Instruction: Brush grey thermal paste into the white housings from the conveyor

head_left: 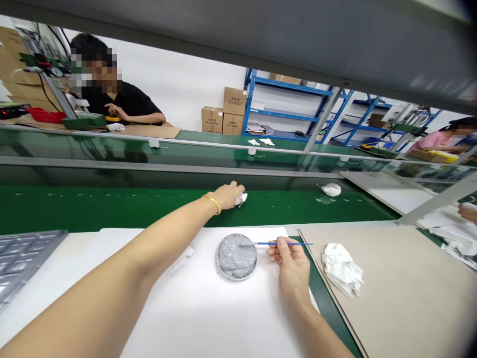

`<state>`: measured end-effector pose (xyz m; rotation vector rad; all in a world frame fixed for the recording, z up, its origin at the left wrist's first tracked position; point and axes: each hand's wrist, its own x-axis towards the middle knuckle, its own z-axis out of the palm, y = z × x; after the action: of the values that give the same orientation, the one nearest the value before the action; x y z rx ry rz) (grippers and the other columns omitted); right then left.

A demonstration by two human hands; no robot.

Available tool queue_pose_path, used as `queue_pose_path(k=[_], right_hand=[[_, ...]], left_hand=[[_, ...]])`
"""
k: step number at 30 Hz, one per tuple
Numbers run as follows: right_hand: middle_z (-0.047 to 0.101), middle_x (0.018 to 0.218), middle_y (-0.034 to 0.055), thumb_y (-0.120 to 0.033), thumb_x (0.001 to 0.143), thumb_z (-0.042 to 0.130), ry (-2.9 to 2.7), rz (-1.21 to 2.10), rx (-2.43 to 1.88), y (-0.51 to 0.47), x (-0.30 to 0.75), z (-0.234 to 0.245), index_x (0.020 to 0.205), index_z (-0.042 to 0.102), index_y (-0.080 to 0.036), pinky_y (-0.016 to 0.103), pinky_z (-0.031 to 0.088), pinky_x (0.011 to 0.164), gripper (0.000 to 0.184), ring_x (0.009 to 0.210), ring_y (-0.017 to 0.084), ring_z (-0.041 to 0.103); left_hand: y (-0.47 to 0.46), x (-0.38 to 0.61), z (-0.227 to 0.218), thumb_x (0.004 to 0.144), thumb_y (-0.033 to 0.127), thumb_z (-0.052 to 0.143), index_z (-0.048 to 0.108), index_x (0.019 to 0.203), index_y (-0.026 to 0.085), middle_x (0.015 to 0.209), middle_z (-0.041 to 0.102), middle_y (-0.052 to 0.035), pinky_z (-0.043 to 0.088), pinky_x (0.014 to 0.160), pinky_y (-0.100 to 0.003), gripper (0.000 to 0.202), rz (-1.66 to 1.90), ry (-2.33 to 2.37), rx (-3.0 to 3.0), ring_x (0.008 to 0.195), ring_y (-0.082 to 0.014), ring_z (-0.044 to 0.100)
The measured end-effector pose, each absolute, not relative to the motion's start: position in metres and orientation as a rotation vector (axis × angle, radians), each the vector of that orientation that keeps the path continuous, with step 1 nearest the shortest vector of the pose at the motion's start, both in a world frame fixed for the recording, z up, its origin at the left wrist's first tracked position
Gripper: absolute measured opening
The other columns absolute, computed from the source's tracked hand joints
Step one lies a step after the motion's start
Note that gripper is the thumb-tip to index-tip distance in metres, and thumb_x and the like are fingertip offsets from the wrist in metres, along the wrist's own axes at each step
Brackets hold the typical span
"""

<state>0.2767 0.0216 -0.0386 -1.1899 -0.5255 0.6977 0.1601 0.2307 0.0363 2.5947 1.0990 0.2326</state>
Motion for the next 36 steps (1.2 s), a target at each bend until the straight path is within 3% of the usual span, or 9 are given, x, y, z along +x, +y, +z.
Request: queue_pose_path(k=[4,8,13,17,22,31,36], right_hand=[[0.066,0.07,0.0064,-0.045,0.069,0.072,-0.564,0.66,-1.214,0.021,0.273,-0.038,0.083,0.057,-0.015,0.027,0.048,0.049,0.037,0.057,0.017,0.061],[0.066,0.066,0.0056,-0.046,0.068,0.073,-0.553,0.663,-1.23,0.021,0.27,-0.035,0.079,0.058,-0.014,0.026,0.048,0.049,0.037,0.054,0.016,0.06],[0.065,0.064,0.0053,-0.048,0.067,0.074,-0.457,0.723,-1.195,0.021,0.268,-0.033,0.074,0.057,-0.013,0.023,0.047,0.046,0.039,0.052,0.013,0.059],[0.064,0.062,0.0052,-0.046,0.061,0.078,-0.354,0.787,-1.162,0.021,0.27,-0.031,0.072,0.056,-0.013,0.02,0.046,0.044,0.041,0.051,0.012,0.057],[0.064,0.062,0.0047,-0.041,0.058,0.081,-0.274,0.857,-1.104,0.021,0.272,-0.027,0.072,0.057,-0.012,0.018,0.045,0.043,0.039,0.051,0.011,0.057],[0.062,0.059,0.0037,-0.038,0.051,0.085,-0.224,0.883,-1.054,0.013,0.266,-0.003,0.072,0.056,-0.012,0.017,0.042,0.042,0.044,0.05,0.009,0.053],[0.059,0.06,0.0019,-0.037,0.059,0.082,-0.31,0.978,-1.016,-0.003,0.245,0.015,0.071,0.056,-0.014,0.018,0.04,0.042,0.037,0.05,0.009,0.051]], left_hand=[[0.224,0.1,0.054,0.067,0.035,0.074,0.048,0.119,0.015,0.114,0.058,-0.0122,0.047,0.089,-0.045,0.061,0.601,1.259,2.317,0.102,-0.0292,0.058],[0.177,0.042,0.068,0.077,0.051,0.059,0.039,0.125,0.016,0.118,0.059,-0.0122,0.051,0.086,-0.037,0.062,0.844,1.231,1.994,0.104,-0.0254,0.061],[0.089,-0.002,0.057,0.075,0.047,0.066,0.041,0.127,0.027,0.126,0.055,-0.0076,0.043,0.099,-0.042,0.061,0.924,1.023,1.279,0.118,-0.028,0.051],[0.038,-0.004,0.035,0.067,0.046,0.073,0.044,0.123,0.027,0.127,0.054,-0.0071,0.037,0.104,-0.041,0.066,0.834,0.985,1.063,0.121,-0.0287,0.047],[0.011,0.016,0.026,0.055,0.038,0.082,0.041,0.126,0.027,0.119,0.06,-0.0075,0.043,0.095,-0.04,0.082,0.724,0.973,0.993,0.109,-0.0278,0.056],[0.007,0.03,0.026,0.055,0.032,0.082,0.043,0.124,0.022,0.118,0.06,-0.0086,0.046,0.09,-0.035,0.08,0.739,0.997,1.007,0.104,-0.0262,0.059],[0.005,0.03,0.027,0.054,0.024,0.082,0.045,0.121,0.022,0.11,0.062,-0.0051,0.049,0.082,-0.029,0.076,0.756,0.977,1.014,0.093,-0.0208,0.062]])
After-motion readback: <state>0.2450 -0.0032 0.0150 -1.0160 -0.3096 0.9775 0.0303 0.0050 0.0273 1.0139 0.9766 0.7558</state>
